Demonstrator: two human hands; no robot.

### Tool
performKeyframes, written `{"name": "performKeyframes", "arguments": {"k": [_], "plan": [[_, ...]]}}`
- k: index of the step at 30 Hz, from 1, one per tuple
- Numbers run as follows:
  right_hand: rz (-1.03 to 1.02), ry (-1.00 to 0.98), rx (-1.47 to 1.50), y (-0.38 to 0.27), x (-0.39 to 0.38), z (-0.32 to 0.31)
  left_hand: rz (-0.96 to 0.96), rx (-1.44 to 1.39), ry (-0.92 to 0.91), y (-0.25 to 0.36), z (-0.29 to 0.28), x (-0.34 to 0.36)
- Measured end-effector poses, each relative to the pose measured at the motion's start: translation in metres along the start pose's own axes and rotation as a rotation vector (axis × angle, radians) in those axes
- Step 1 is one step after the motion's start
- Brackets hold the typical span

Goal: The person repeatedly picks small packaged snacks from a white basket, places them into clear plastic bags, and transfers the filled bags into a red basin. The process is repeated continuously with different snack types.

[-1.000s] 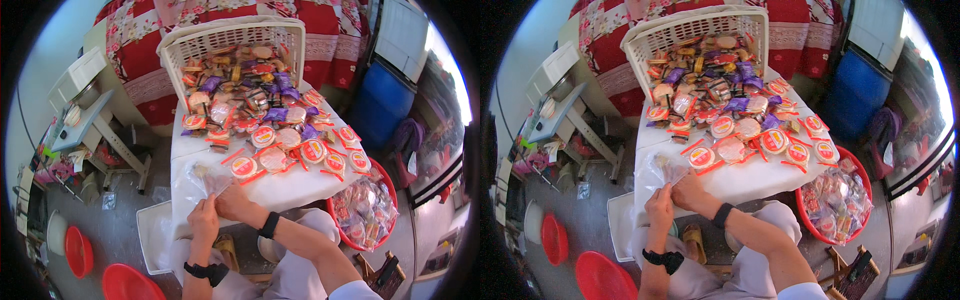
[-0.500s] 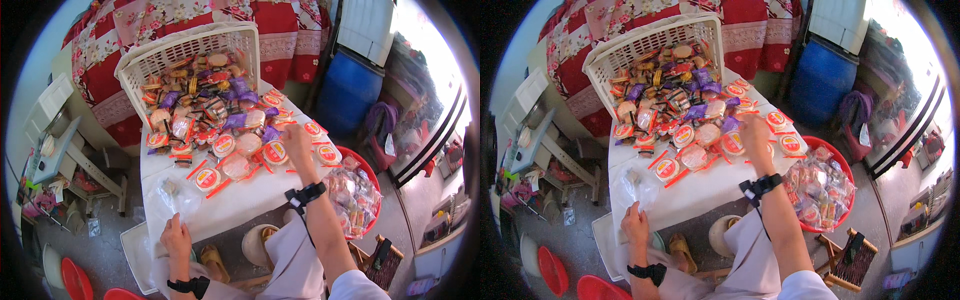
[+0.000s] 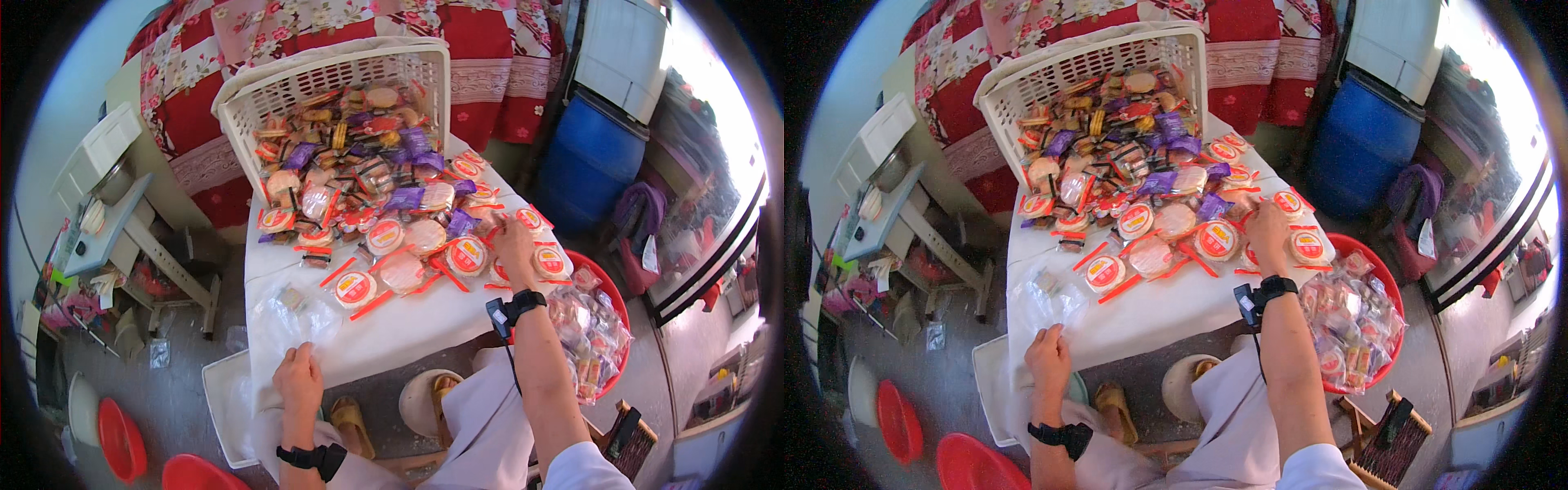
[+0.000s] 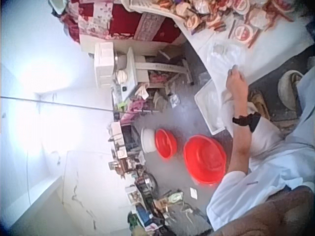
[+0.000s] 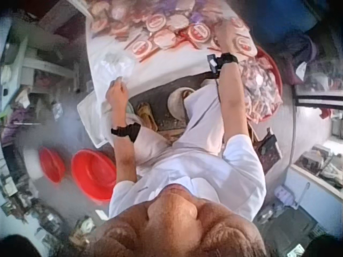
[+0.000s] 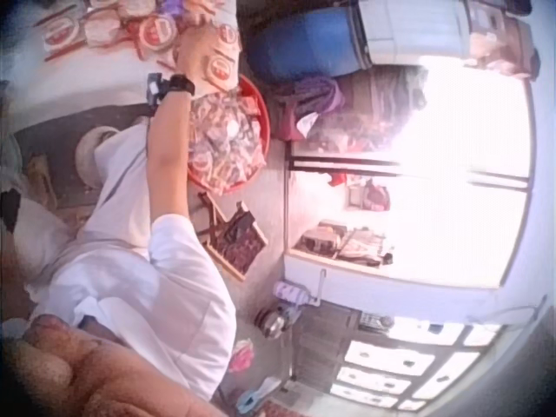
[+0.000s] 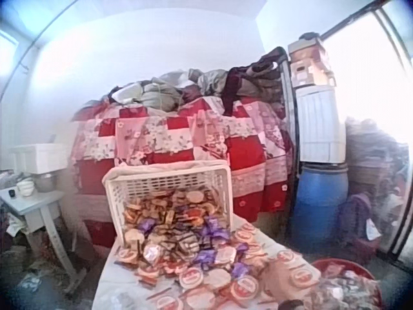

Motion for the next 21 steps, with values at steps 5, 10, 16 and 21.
{"name": "performKeyframes", "arguments": {"k": [5, 10, 16, 21], "plan": [[-0.116, 0.304, 0.18, -0.036, -0.01, -0.076, -0.049, -0.023, -0.026, -0.006, 0.003, -0.002], [-0.179, -0.508, 0.784, -0.124, -0.092, -0.037, -0.075, -0.118, 0.094, -0.006, -0.008, -0.003], [-0.134, -1.437, 0.797, -0.2, -0.253, 0.021, 0.003, -0.113, 0.238, 0.008, -0.028, 0.0], [-0.13, -1.545, 0.669, -0.206, -0.282, 0.047, 0.024, -0.065, 0.239, 0.012, -0.034, 0.001]]}}
Point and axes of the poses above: each hand's wrist, its own x-axis towards the middle knuckle, its own z-axis out of the palm, y = z × x, the point moved 10 cm from there along x, towards the middle knuckle, and after that the axes turned 7 degrees about z, right-handed, at the moved point
